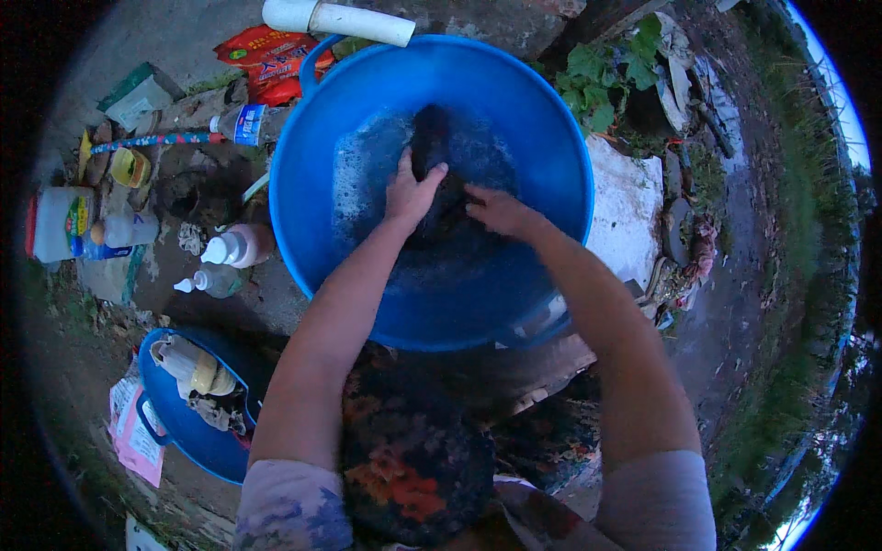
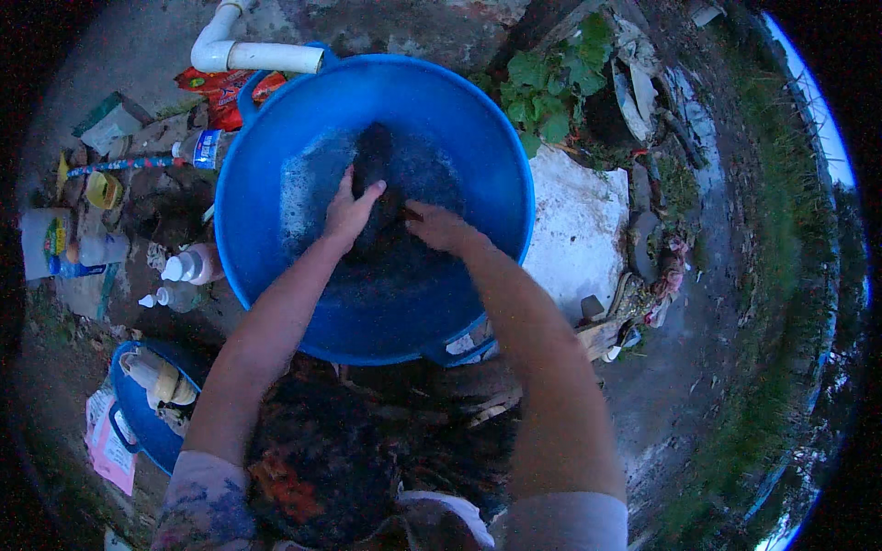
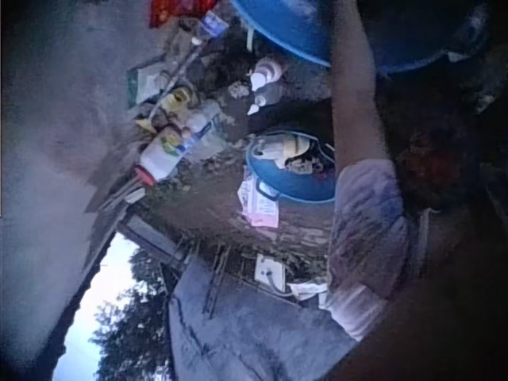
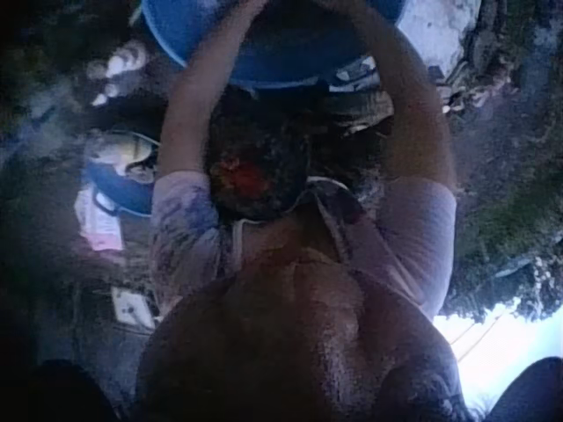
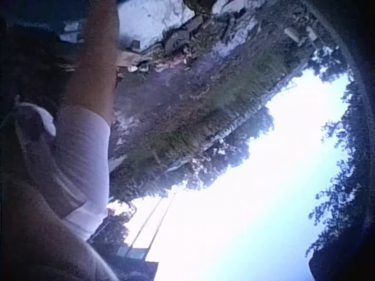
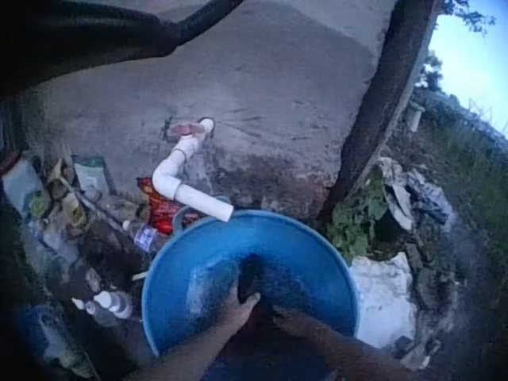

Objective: The person scrubs a pair of light-colored sneakers with a brush in a blue basin filled with water. The person rinses the shoes under a running tap and places them into a second basin before scrubbing a dark cloth in the same basin.

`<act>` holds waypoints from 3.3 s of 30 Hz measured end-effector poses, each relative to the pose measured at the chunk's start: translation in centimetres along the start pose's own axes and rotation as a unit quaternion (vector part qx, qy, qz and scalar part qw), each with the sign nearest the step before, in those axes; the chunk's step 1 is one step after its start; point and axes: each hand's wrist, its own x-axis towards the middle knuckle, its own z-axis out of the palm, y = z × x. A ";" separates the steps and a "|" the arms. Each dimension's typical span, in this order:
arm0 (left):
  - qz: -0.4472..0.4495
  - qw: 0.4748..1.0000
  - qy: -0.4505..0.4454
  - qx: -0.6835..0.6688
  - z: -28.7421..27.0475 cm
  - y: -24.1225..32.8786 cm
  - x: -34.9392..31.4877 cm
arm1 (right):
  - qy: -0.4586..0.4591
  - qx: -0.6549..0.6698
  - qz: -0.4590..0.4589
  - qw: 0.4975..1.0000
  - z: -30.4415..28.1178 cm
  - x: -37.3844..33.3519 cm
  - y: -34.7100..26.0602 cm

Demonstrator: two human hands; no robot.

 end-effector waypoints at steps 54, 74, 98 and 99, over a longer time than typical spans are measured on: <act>-0.309 0.826 -0.245 -0.404 -0.9 -3.4 2.0 | 0.089 0.131 0.063 0.985 1.1 -5.7 -8.7; -0.287 0.788 -0.251 -0.483 -1.4 -2.3 1.7 | 0.026 0.257 0.103 0.961 -1.3 -8.5 -9.3; -0.257 0.868 -0.199 -0.374 0.5 1.2 0.4 | 0.079 0.256 0.189 0.945 -4.4 -6.2 -10.0; -0.228 0.860 -0.211 -0.404 1.1 -0.9 1.5 | 0.062 0.272 0.174 0.945 -4.1 -6.9 -11.0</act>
